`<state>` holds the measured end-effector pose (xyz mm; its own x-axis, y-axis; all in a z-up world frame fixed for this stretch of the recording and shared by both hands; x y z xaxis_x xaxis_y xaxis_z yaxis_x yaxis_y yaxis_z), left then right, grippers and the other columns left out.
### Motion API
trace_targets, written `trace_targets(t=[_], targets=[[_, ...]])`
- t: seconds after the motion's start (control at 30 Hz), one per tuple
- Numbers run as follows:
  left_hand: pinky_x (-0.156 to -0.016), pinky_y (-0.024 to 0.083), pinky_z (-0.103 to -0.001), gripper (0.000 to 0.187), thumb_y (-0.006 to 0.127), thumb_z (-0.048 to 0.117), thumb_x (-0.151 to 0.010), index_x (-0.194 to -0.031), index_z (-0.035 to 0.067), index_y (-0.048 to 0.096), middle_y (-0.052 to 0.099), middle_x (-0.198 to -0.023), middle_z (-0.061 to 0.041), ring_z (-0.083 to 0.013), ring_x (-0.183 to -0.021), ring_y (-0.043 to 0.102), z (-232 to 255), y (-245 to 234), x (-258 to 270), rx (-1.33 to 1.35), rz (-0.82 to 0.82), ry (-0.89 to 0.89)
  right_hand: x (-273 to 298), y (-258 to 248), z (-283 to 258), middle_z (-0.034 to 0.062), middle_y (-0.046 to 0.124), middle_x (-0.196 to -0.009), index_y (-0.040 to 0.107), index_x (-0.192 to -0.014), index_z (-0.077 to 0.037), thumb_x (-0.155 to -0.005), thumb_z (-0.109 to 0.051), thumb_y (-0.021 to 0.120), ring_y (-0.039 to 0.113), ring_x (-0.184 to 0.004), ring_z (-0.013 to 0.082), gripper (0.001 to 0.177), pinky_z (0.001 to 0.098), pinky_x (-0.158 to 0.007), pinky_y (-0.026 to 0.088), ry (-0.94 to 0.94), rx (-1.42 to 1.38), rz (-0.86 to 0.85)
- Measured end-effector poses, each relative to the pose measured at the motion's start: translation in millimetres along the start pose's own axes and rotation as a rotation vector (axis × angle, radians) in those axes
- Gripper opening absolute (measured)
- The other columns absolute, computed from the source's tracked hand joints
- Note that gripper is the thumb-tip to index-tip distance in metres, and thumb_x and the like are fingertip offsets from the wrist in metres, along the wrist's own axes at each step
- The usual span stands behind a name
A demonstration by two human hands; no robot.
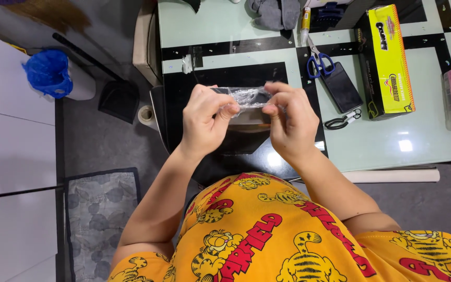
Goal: Wrapping a black car DVR box with plastic film and cutting with scissors.
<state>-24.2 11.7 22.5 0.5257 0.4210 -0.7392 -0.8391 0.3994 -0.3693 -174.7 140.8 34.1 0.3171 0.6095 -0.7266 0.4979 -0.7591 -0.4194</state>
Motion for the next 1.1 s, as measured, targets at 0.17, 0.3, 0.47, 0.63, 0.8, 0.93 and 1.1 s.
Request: trace_targets(t=[0.17, 0.3, 0.47, 0.63, 0.8, 0.93, 1.1], targets=[[-0.081, 0.052, -0.033, 0.019, 0.076, 0.024, -0.098, -0.103, 0.007, 0.069, 0.066, -0.095, -0.003, -0.0240, -0.088, 0.060, 22.0, -10.4, -22.0, 0.110, -0.051, -0.235, -6.3, -2.9, -6.5, 0.0158, 0.070, -0.119, 0.060, -0.102, 0.000, -0.100, 0.002, 0.071, 0.066, -0.083, 0.0219, 0.011, 0.0283, -0.070, 0.053, 0.180, -0.057, -0.093], [-0.086, 0.048, -0.038, 0.044, 0.079, 0.028, -0.088, -0.120, 0.001, 0.066, 0.057, -0.107, -0.013, -0.0293, -0.096, 0.055, 38.9, -11.6, -32.1, 0.014, -0.229, -0.061, -13.4, -5.7, -17.1, 0.0096, 0.064, -0.091, 0.065, -0.113, 0.000, -0.093, 0.000, 0.077, 0.059, -0.080, 0.0252, 0.024, 0.0345, -0.070, 0.051, 0.155, 0.099, -0.254], [-0.083, 0.048, -0.035, 0.013, 0.081, 0.016, -0.090, -0.100, 0.009, 0.078, 0.063, -0.093, -0.003, -0.0250, -0.092, 0.056, 38.6, -3.9, -23.1, -0.058, -0.250, -0.144, -13.9, -8.7, -25.4, 0.0165, 0.056, -0.100, 0.065, -0.130, 0.005, -0.087, 0.002, 0.078, 0.056, -0.087, 0.0281, 0.045, 0.0369, -0.072, 0.052, 0.035, 0.157, -0.317], [-0.088, 0.048, -0.041, 0.013, 0.082, 0.012, -0.085, -0.088, 0.006, 0.071, 0.059, -0.087, -0.005, -0.0270, -0.090, 0.060, 47.1, -5.7, -22.6, -0.149, -0.211, 0.005, -3.2, -4.5, -20.2, 0.0165, 0.055, -0.102, 0.069, -0.097, 0.000, -0.085, 0.001, 0.082, 0.058, -0.084, 0.0281, 0.017, 0.0350, -0.071, 0.050, 0.183, 0.165, -0.295], [-0.077, 0.050, -0.037, 0.014, 0.083, 0.008, -0.084, -0.091, 0.007, 0.071, 0.059, -0.088, -0.006, -0.0268, -0.085, 0.058, 54.4, -8.3, -15.1, -0.122, -0.110, 0.022, -6.4, -4.4, -42.5, 0.0105, 0.062, -0.101, 0.064, -0.096, -0.003, -0.081, 0.004, 0.080, 0.058, -0.092, 0.0338, 0.023, 0.0386, -0.082, 0.046, -0.049, 0.254, -0.156], [-0.073, 0.048, -0.036, 0.020, 0.086, 0.008, -0.082, -0.093, 0.008, 0.071, 0.058, -0.089, -0.004, -0.0247, -0.080, 0.055, 52.3, -8.0, -0.7, -0.068, -0.080, 0.007, 10.5, -6.2, -34.9, 0.0085, 0.065, -0.094, 0.063, -0.100, -0.002, -0.082, 0.010, 0.077, 0.061, -0.081, 0.0289, 0.026, 0.0398, -0.077, 0.045, -0.201, 0.146, -0.084], [-0.073, 0.048, -0.037, 0.021, 0.086, 0.008, -0.085, -0.098, 0.007, 0.070, 0.056, -0.092, -0.004, -0.0239, -0.081, 0.056, 51.1, -12.6, 1.6, -0.026, -0.051, 0.090, 22.5, -6.8, -21.2, 0.0109, 0.063, -0.091, 0.063, -0.104, 0.000, -0.080, 0.012, 0.075, 0.061, -0.079, 0.0273, 0.030, 0.0372, -0.071, 0.050, -0.310, 0.003, -0.075]])
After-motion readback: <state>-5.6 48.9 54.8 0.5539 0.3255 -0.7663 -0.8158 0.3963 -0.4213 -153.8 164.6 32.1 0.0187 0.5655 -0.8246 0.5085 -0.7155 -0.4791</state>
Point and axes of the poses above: each hand's wrist, its own x-axis away from the middle knuckle, its own y-axis out of the palm, z = x × y, the point moved 3 cm from there along -x, towards the middle knuckle
